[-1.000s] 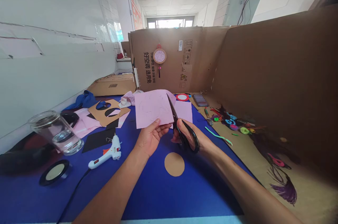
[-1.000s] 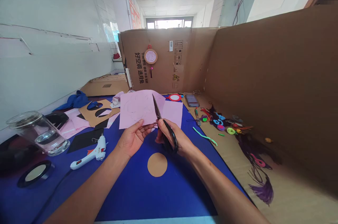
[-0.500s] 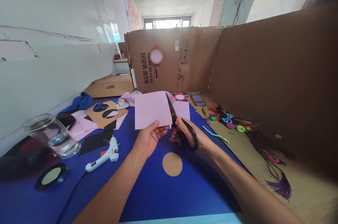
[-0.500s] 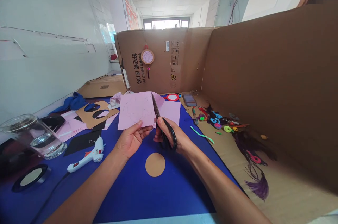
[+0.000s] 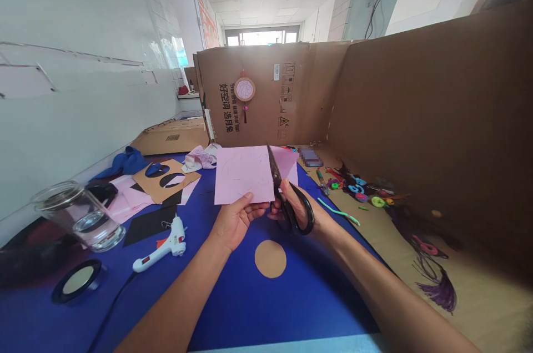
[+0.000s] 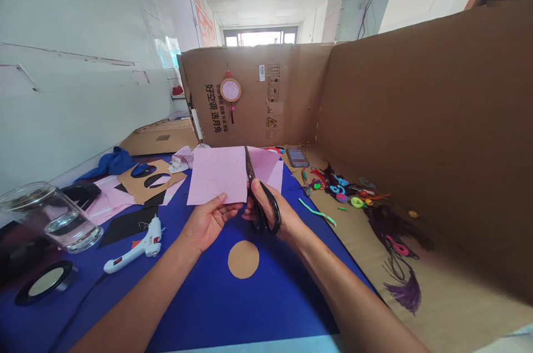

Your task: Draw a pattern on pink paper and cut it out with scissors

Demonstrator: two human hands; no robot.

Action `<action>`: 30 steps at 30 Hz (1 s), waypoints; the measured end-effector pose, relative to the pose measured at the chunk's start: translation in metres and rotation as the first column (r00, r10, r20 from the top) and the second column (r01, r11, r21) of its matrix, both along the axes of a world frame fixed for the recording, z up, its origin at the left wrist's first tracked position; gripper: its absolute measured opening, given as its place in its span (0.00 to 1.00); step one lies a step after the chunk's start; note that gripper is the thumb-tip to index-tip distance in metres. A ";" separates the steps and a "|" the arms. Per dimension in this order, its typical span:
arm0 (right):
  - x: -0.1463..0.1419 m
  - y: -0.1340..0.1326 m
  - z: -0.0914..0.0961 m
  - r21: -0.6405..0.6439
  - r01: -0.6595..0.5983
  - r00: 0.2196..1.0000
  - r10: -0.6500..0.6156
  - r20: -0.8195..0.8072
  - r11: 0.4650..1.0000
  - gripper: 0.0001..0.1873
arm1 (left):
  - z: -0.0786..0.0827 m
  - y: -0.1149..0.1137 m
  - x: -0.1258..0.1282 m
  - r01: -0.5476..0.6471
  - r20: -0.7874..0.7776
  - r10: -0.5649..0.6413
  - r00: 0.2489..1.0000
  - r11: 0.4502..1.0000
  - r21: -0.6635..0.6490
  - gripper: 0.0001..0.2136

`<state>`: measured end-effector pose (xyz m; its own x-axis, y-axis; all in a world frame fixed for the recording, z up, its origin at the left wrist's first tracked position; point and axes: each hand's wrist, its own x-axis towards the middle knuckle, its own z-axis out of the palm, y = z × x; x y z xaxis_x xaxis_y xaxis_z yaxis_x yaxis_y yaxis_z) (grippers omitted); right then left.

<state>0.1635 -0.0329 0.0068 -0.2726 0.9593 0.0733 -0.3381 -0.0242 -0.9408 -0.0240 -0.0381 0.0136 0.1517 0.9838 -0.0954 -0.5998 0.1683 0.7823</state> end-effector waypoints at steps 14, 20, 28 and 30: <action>0.000 -0.008 0.009 0.041 0.011 0.999 -0.013 0.046 0.999 0.36 | -0.006 0.001 0.001 0.003 -0.028 -0.004 1.000 1.000 -0.024 0.10; 0.001 -0.010 0.014 0.067 0.036 0.997 -0.040 0.062 0.997 0.34 | 0.000 0.003 -0.002 -0.020 -0.011 0.019 1.000 0.999 -0.033 0.09; 0.013 -0.004 0.014 0.264 0.031 0.975 -0.087 0.203 0.964 0.35 | 0.007 0.022 -0.024 -0.240 0.048 0.250 0.967 0.958 -0.158 0.06; 0.017 0.001 0.013 0.286 0.071 0.959 -0.144 0.242 0.956 0.35 | 0.004 0.028 -0.029 -0.275 0.035 0.287 0.957 0.939 -0.205 0.06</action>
